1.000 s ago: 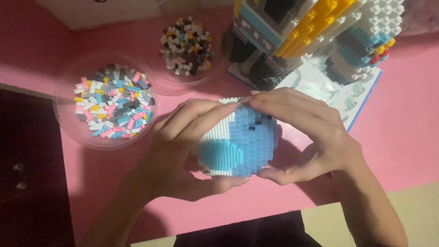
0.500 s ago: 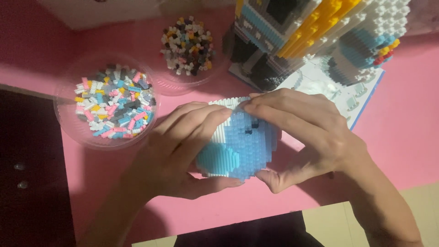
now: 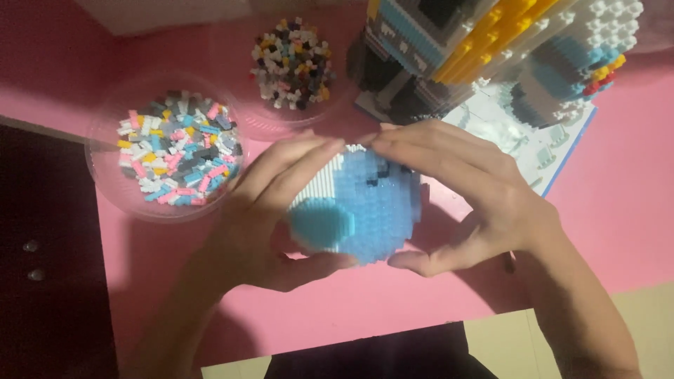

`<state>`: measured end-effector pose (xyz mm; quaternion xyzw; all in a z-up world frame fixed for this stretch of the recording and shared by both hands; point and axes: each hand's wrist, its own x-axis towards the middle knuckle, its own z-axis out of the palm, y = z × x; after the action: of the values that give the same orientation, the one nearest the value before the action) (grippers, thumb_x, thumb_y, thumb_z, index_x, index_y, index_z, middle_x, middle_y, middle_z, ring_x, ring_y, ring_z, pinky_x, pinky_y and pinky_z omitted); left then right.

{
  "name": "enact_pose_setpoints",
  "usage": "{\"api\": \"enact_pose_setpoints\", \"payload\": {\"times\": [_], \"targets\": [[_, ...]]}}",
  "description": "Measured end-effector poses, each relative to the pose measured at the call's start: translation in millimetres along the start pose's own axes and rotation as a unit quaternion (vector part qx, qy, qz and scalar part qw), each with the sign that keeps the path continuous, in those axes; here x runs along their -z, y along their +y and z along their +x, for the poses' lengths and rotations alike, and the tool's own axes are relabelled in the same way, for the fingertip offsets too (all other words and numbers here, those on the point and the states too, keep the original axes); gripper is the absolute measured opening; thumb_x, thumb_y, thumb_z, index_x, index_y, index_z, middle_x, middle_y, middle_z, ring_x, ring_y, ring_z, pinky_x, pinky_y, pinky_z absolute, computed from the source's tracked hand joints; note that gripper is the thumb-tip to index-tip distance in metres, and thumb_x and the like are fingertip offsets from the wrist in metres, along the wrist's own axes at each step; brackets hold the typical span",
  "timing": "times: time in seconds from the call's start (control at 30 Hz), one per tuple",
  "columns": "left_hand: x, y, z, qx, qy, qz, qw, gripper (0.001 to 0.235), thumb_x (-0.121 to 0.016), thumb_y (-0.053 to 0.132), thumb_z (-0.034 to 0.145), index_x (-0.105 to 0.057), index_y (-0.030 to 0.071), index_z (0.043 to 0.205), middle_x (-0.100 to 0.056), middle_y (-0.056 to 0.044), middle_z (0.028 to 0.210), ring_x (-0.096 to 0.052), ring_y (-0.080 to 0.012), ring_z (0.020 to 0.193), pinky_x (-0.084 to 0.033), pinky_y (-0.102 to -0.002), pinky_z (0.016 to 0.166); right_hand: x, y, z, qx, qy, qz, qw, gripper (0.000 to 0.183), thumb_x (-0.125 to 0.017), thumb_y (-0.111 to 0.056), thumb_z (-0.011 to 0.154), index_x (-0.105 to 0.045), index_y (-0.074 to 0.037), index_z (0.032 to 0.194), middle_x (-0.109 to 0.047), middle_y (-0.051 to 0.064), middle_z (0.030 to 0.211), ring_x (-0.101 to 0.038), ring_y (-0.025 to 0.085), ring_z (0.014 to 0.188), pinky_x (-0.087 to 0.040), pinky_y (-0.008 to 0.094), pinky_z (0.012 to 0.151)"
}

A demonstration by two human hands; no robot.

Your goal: Assembling a 3D pixel art block figure using a small plastic hammer to secure the pieces.

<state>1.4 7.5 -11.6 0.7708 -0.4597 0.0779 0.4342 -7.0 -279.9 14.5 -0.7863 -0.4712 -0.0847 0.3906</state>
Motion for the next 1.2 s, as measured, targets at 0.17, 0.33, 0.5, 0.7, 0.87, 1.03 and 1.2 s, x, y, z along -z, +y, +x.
{"api": "enact_pose_setpoints", "payload": {"times": [0.17, 0.33, 0.5, 0.7, 0.87, 1.03, 1.2], "targets": [[2.2, 9.4, 4.9, 0.002, 0.011, -0.005, 1.000, 0.086, -0.087, 0.039, 0.094, -0.041, 0.004, 0.157, -0.050, -0.026, 0.158, -0.058, -0.0473, 0.152, -0.051, -0.065, 0.134, -5.6, -4.0, 5.7, -0.049, 0.033, -0.004, 0.998, 0.085, -0.094, -0.036, 0.083, -0.053, 0.012, 0.141, -0.067, 0.028, 0.139, -0.072, 0.046, 0.129, -0.062, 0.054, 0.112], [6.3, 13.1, 5.4, 0.008, 0.008, 0.005, 1.000, 0.081, -0.083, 0.039, 0.097, -0.041, 0.002, 0.155, -0.053, -0.026, 0.155, -0.061, -0.0448, 0.148, -0.054, -0.060, 0.128, -10.4, 1.0, 4.2, -0.033, 0.043, 0.021, 0.998, 0.085, -0.091, -0.036, 0.086, -0.051, 0.012, 0.143, -0.065, 0.030, 0.142, -0.072, 0.047, 0.131, -0.062, 0.055, 0.112], [22.5, 27.2, 12.1, 0.086, -0.049, 0.012, 0.995, 0.083, -0.081, 0.042, 0.089, -0.046, 0.002, 0.153, -0.055, -0.022, 0.152, -0.060, -0.0381, 0.144, -0.054, -0.050, 0.116, -15.0, 6.7, -0.5, -0.027, 0.038, 0.032, 0.998, 0.087, -0.094, -0.036, 0.083, -0.052, 0.010, 0.144, -0.065, 0.028, 0.144, -0.071, 0.046, 0.135, -0.061, 0.057, 0.115], [32.3, 35.4, 15.1, 0.108, -0.080, 0.025, 0.991, 0.080, -0.079, 0.037, 0.085, -0.050, 0.003, 0.151, -0.056, -0.018, 0.151, -0.061, -0.0356, 0.140, -0.054, -0.049, 0.109, -20.5, 8.1, -2.9, -0.021, 0.038, 0.053, 0.998, 0.087, -0.094, -0.036, 0.085, -0.051, 0.007, 0.147, -0.063, 0.026, 0.147, -0.070, 0.044, 0.135, -0.062, 0.054, 0.117], [37.0, 39.0, 13.9, 0.069, -0.098, 0.012, 0.993, 0.080, -0.073, 0.031, 0.092, -0.039, -0.004, 0.155, -0.052, -0.027, 0.157, -0.054, -0.0448, 0.148, -0.046, -0.055, 0.124, -23.5, 6.4, -3.3, -0.019, 0.034, 0.053, 0.998, 0.085, -0.091, -0.034, 0.087, -0.050, 0.008, 0.147, -0.062, 0.027, 0.147, -0.068, 0.045, 0.137, -0.060, 0.055, 0.117], [25.9, 35.8, 4.1, 0.066, -0.095, 0.060, 0.991, 0.089, -0.071, 0.050, 0.094, -0.038, -0.002, 0.157, -0.047, -0.027, 0.162, -0.049, -0.0455, 0.153, -0.043, -0.060, 0.128, -25.0, 6.7, -5.6, -0.018, 0.037, 0.050, 0.998, 0.083, -0.089, -0.034, 0.089, -0.049, 0.007, 0.149, -0.060, 0.027, 0.149, -0.067, 0.045, 0.138, -0.060, 0.055, 0.118], [9.2, 30.3, -8.9, 0.060, -0.048, 0.112, 0.991, 0.100, -0.082, 0.060, 0.095, -0.034, 0.004, 0.162, -0.047, -0.021, 0.166, -0.053, -0.0402, 0.155, -0.047, -0.059, 0.129, -26.9, -7.0, -0.6, -0.032, 0.048, 0.022, 0.998, 0.084, -0.086, -0.040, 0.087, -0.051, 0.006, 0.147, -0.060, 0.027, 0.148, -0.067, 0.045, 0.138, -0.059, 0.055, 0.119]]}}
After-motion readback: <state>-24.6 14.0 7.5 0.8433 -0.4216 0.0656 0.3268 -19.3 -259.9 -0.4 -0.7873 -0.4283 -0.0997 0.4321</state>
